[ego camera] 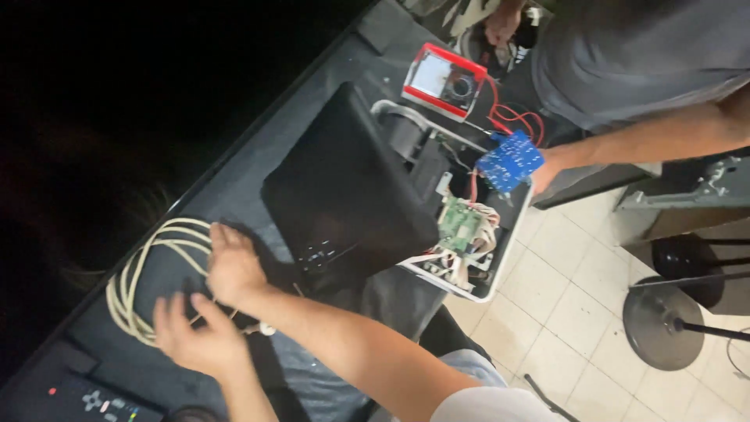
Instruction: Disassembling a projector to access internal components, disconnecting wires from a circuit board, and using a screwdriver.
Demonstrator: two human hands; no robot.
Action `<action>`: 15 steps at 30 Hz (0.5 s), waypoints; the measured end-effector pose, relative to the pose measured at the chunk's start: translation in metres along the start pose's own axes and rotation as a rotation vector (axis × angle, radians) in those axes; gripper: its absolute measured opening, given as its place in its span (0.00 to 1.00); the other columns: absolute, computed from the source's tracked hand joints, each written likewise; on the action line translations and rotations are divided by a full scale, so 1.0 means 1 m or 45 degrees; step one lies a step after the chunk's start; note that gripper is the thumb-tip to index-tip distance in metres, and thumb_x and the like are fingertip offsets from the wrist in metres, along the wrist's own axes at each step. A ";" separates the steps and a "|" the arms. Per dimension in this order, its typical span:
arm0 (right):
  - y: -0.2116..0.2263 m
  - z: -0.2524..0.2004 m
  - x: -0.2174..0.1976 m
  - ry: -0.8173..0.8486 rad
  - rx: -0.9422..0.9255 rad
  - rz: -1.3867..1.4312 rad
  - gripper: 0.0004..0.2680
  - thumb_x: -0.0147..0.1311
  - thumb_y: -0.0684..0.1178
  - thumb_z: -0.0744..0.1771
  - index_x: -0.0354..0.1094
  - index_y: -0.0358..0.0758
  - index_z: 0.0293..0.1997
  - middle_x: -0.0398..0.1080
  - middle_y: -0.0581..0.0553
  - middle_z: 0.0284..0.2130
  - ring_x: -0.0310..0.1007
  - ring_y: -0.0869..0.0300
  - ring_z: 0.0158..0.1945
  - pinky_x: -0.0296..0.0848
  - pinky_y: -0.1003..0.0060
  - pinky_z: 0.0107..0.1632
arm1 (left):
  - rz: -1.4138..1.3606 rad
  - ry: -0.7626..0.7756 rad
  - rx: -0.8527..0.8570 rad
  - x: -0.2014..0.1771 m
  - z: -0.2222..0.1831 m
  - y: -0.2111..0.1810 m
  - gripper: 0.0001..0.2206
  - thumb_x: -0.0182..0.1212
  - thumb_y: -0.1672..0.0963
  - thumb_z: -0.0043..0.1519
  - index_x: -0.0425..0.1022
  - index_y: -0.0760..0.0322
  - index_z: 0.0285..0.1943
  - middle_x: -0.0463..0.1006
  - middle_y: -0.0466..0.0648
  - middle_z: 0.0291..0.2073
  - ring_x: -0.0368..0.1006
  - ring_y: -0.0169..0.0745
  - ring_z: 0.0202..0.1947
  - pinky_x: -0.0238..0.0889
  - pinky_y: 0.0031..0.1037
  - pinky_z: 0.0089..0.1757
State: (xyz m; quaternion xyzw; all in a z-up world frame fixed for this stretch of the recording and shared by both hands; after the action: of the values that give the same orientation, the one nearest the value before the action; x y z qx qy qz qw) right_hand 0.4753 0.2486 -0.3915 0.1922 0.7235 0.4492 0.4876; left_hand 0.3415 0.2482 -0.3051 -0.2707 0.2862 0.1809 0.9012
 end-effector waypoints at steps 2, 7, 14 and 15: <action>0.026 -0.025 -0.020 0.034 -0.186 0.210 0.25 0.41 0.44 0.71 0.47 0.19 0.79 0.49 0.15 0.78 0.45 0.27 0.82 0.42 0.45 0.84 | -0.230 0.063 -0.123 -0.019 -0.012 -0.050 0.13 0.53 0.62 0.84 0.82 0.83 0.62 0.84 0.69 0.60 0.79 0.74 0.59 0.69 0.54 0.61; 0.046 -0.161 -0.222 0.462 -0.502 0.508 0.15 0.41 0.51 0.77 0.64 0.35 0.70 0.74 0.34 0.61 0.76 0.41 0.61 0.72 0.51 0.67 | -0.548 0.076 -0.309 -0.056 -0.059 -0.096 0.10 0.58 0.61 0.82 0.80 0.80 0.63 0.83 0.67 0.54 0.79 0.65 0.56 0.71 0.48 0.61; -0.055 -0.216 -0.439 0.303 -0.670 0.481 0.06 0.56 0.47 0.74 0.76 0.38 0.53 0.83 0.45 0.37 0.84 0.50 0.36 0.79 0.57 0.44 | -0.527 0.359 -0.637 -0.070 -0.126 -0.170 0.08 0.58 0.61 0.80 0.84 0.73 0.54 0.83 0.53 0.30 0.79 0.40 0.30 0.75 0.29 0.42; -0.073 -0.215 -0.459 0.351 -0.671 0.488 0.06 0.56 0.47 0.74 0.76 0.38 0.53 0.83 0.45 0.37 0.84 0.50 0.36 0.79 0.57 0.44 | -0.496 0.341 -0.671 -0.070 -0.135 -0.188 0.08 0.58 0.61 0.80 0.84 0.73 0.54 0.83 0.53 0.30 0.79 0.40 0.30 0.75 0.29 0.42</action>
State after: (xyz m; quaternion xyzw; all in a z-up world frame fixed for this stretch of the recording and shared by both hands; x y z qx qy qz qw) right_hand 0.5054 -0.2179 -0.1822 0.1296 0.5926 0.7255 0.3249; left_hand 0.3219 0.0086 -0.2829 -0.5647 0.2883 0.0362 0.7724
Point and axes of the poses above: each hand's wrist, its own z-axis towards the middle knuckle, its own x-axis out of the palm, y = z × x, the point moved 4 cm from there along z, towards the middle knuckle
